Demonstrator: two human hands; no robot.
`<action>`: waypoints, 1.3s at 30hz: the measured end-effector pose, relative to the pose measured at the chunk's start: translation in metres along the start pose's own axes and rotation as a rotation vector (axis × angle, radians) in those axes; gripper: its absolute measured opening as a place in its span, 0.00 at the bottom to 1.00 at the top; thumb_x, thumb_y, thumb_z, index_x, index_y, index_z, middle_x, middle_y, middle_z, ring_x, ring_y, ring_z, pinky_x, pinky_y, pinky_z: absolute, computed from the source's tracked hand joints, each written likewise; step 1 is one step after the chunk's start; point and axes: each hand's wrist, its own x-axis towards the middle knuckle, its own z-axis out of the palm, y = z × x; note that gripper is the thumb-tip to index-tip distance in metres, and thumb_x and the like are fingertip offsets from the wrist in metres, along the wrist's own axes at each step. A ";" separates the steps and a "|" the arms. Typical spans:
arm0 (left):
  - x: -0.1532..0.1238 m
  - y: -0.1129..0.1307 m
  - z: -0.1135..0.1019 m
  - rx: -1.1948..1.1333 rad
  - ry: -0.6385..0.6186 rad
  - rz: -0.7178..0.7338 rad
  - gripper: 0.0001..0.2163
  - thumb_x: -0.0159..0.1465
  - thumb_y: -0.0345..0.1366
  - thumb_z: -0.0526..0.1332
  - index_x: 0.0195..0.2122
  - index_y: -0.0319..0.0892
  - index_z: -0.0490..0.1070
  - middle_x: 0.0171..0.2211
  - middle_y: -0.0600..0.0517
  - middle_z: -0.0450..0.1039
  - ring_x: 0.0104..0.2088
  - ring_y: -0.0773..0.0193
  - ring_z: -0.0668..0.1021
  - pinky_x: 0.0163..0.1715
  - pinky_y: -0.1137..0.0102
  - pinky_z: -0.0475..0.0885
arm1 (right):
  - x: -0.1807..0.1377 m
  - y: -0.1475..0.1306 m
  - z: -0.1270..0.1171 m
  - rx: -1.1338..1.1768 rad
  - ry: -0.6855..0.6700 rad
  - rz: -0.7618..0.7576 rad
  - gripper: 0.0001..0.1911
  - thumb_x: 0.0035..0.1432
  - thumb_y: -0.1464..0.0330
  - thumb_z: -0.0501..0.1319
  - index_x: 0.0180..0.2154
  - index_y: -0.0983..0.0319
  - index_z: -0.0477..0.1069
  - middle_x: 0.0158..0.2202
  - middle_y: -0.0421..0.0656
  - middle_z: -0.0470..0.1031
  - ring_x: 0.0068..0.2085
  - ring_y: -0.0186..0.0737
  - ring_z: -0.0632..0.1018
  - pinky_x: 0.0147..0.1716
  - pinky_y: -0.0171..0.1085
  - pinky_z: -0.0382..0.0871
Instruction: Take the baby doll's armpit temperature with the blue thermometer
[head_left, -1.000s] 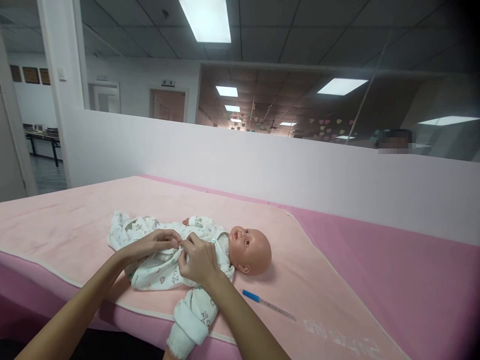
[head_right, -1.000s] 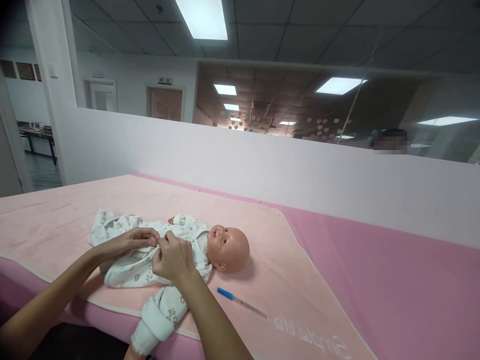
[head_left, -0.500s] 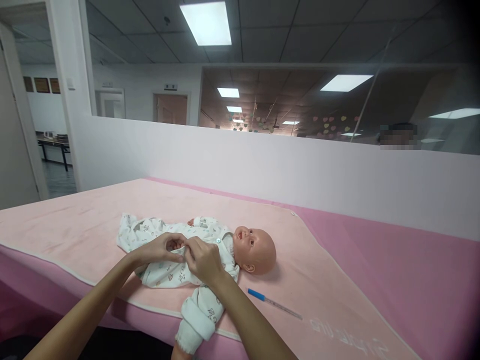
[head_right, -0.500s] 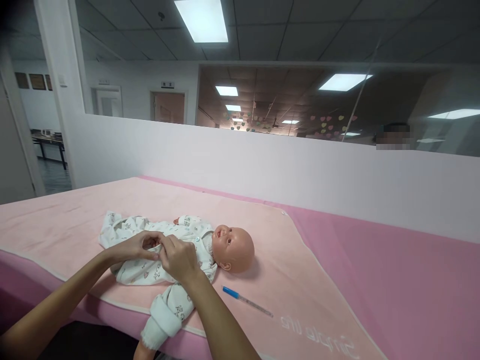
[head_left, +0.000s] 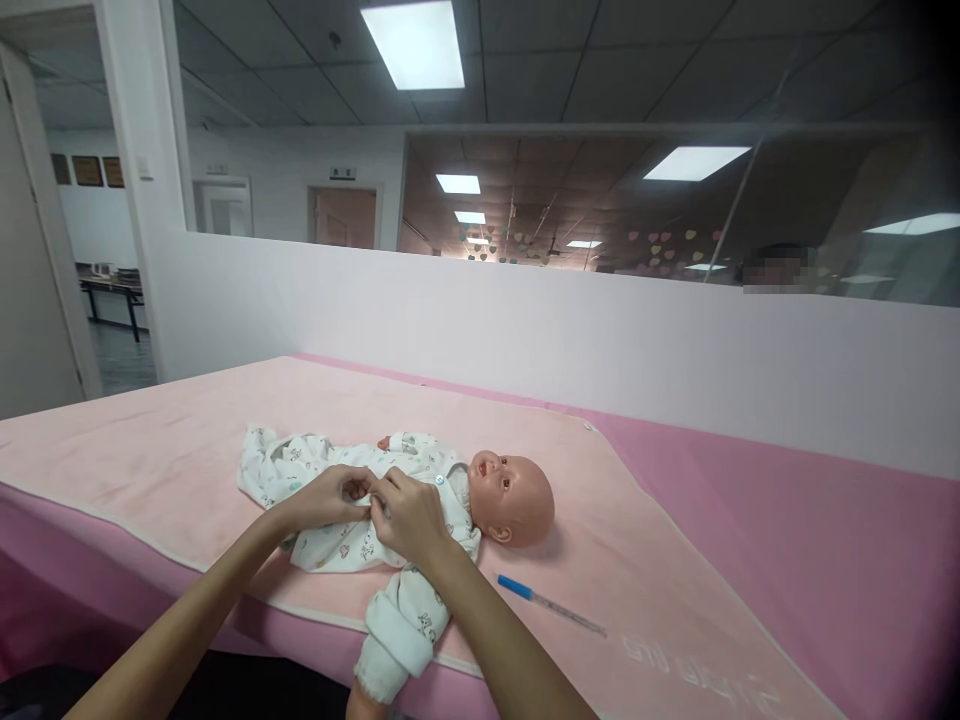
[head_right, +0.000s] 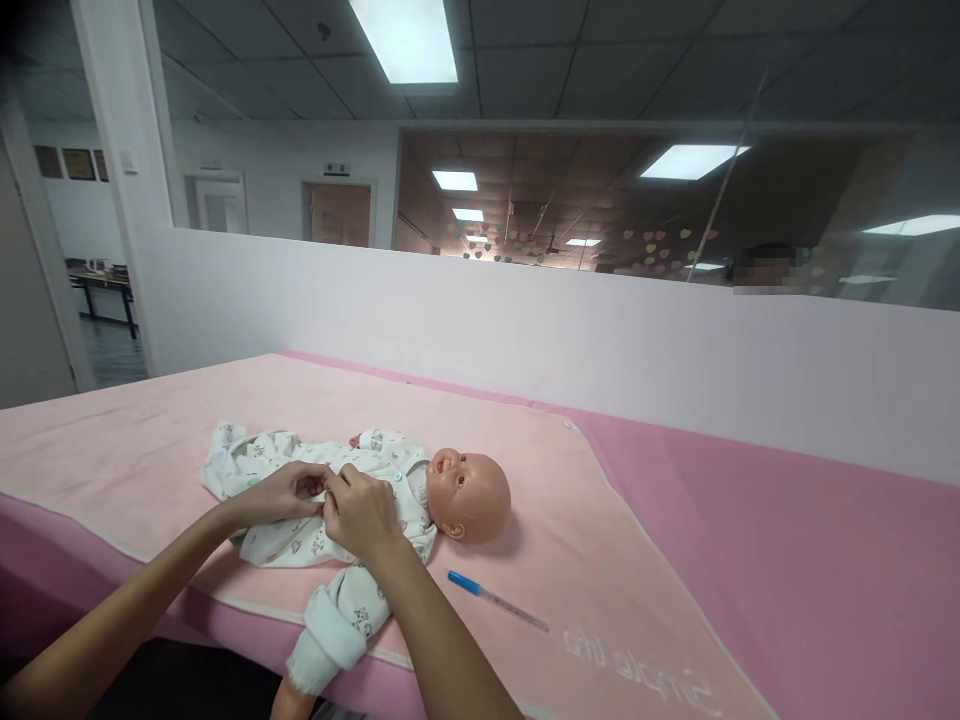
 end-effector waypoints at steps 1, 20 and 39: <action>0.000 0.000 0.001 0.007 0.008 -0.006 0.07 0.49 0.32 0.58 0.30 0.39 0.70 0.24 0.56 0.64 0.27 0.68 0.66 0.27 0.75 0.61 | 0.000 0.000 0.000 0.006 -0.003 0.002 0.10 0.55 0.69 0.52 0.39 0.57 0.67 0.32 0.38 0.70 0.30 0.32 0.70 0.22 0.32 0.51; -0.009 0.009 -0.003 -0.458 0.071 -0.078 0.06 0.52 0.34 0.55 0.30 0.40 0.64 0.28 0.53 0.64 0.29 0.66 0.67 0.30 0.72 0.63 | 0.001 -0.001 -0.004 0.197 -0.028 -0.031 0.09 0.54 0.73 0.51 0.36 0.59 0.67 0.33 0.38 0.75 0.29 0.30 0.73 0.25 0.29 0.59; -0.004 0.000 -0.005 -0.270 -0.059 0.003 0.10 0.47 0.29 0.57 0.32 0.41 0.63 0.30 0.54 0.62 0.32 0.65 0.67 0.33 0.72 0.64 | 0.002 -0.006 0.002 -0.001 -0.085 0.051 0.05 0.61 0.68 0.48 0.38 0.59 0.60 0.34 0.38 0.72 0.25 0.33 0.71 0.20 0.32 0.51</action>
